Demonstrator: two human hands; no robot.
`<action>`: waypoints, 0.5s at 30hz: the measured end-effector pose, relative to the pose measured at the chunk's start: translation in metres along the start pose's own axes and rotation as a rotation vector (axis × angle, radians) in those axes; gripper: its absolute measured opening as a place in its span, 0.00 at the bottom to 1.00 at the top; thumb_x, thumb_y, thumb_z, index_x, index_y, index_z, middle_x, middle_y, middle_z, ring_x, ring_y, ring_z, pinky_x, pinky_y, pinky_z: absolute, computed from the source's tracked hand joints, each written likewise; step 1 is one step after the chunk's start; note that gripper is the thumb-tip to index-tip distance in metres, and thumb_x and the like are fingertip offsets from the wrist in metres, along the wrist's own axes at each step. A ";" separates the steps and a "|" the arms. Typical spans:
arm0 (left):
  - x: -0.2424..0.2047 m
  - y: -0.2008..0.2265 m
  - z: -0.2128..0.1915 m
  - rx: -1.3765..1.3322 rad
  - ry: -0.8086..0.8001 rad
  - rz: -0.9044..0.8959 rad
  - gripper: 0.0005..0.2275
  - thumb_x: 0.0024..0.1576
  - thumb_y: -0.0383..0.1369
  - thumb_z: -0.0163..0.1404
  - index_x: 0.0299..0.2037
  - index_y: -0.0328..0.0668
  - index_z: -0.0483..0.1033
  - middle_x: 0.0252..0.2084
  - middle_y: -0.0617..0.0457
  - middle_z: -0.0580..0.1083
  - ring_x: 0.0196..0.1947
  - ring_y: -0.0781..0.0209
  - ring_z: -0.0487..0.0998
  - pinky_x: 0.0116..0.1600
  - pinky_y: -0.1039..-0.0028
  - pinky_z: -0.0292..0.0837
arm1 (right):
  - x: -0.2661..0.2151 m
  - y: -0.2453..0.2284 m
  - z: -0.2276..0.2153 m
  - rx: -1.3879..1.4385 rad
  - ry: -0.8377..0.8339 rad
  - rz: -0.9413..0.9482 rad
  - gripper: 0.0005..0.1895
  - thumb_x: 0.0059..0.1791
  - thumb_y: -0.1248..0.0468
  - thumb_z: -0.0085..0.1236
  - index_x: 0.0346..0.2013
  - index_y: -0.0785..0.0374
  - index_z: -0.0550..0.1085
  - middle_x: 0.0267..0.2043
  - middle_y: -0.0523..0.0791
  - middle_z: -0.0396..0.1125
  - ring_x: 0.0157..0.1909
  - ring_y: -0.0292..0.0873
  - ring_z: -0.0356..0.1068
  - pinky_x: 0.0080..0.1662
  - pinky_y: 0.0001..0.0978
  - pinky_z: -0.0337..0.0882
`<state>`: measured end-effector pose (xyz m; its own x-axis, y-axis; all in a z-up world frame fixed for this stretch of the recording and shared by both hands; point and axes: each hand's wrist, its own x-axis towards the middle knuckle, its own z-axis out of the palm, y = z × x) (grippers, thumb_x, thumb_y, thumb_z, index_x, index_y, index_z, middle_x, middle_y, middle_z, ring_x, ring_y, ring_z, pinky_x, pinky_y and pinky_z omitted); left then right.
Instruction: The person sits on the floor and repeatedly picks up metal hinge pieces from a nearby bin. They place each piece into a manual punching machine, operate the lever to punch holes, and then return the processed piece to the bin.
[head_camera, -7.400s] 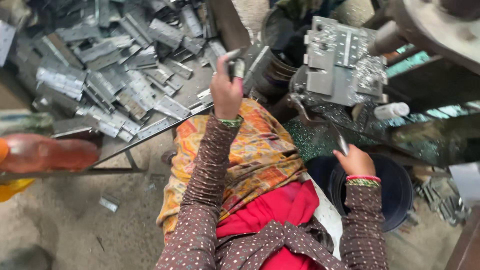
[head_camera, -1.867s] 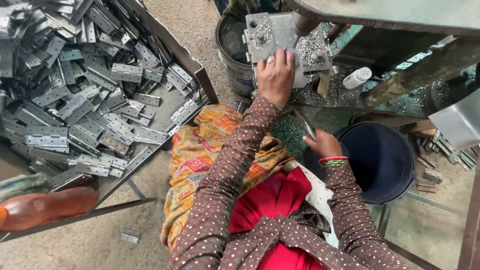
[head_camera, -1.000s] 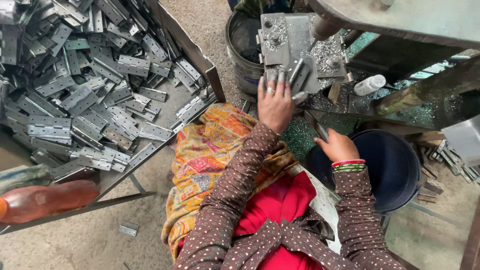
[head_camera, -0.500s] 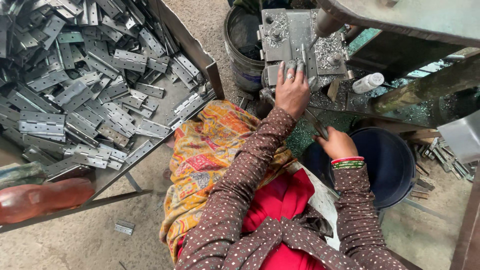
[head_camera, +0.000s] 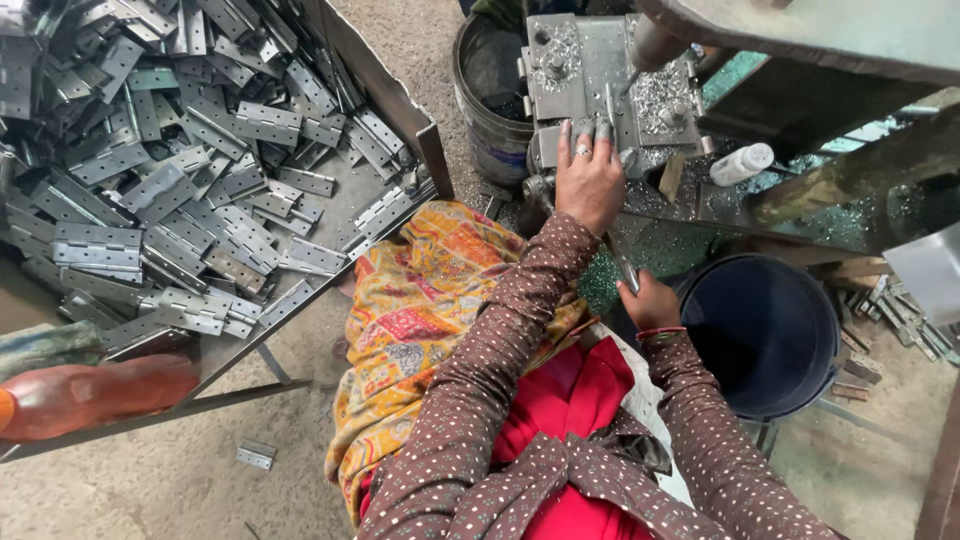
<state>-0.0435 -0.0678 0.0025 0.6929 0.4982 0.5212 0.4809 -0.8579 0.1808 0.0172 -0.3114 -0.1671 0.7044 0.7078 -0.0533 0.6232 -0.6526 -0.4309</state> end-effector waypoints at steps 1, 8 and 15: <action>0.001 0.000 0.001 -0.001 -0.037 0.005 0.13 0.59 0.28 0.46 0.48 0.29 0.80 0.51 0.41 0.76 0.60 0.43 0.73 0.75 0.43 0.46 | 0.003 0.000 -0.003 0.007 -0.017 0.009 0.20 0.51 0.48 0.58 0.37 0.63 0.72 0.29 0.57 0.71 0.35 0.66 0.72 0.37 0.58 0.69; 0.018 -0.005 0.020 -0.073 -0.067 -0.032 0.16 0.63 0.38 0.44 0.44 0.32 0.81 0.56 0.39 0.75 0.63 0.43 0.71 0.74 0.42 0.45 | 0.020 -0.028 -0.070 -0.134 -0.213 0.094 0.27 0.47 0.42 0.60 0.42 0.65 0.74 0.34 0.61 0.73 0.40 0.66 0.74 0.42 0.58 0.71; 0.030 -0.012 0.035 0.009 -0.127 -0.023 0.14 0.59 0.30 0.43 0.50 0.31 0.79 0.54 0.43 0.75 0.60 0.46 0.72 0.75 0.42 0.44 | 0.007 -0.026 -0.038 -0.061 -0.139 0.106 0.23 0.51 0.45 0.57 0.41 0.64 0.73 0.32 0.60 0.73 0.38 0.68 0.73 0.40 0.60 0.70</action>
<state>-0.0101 -0.0389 -0.0130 0.7441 0.5300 0.4068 0.5019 -0.8453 0.1833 0.0189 -0.2992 -0.1223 0.7159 0.6621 -0.2217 0.5707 -0.7378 -0.3606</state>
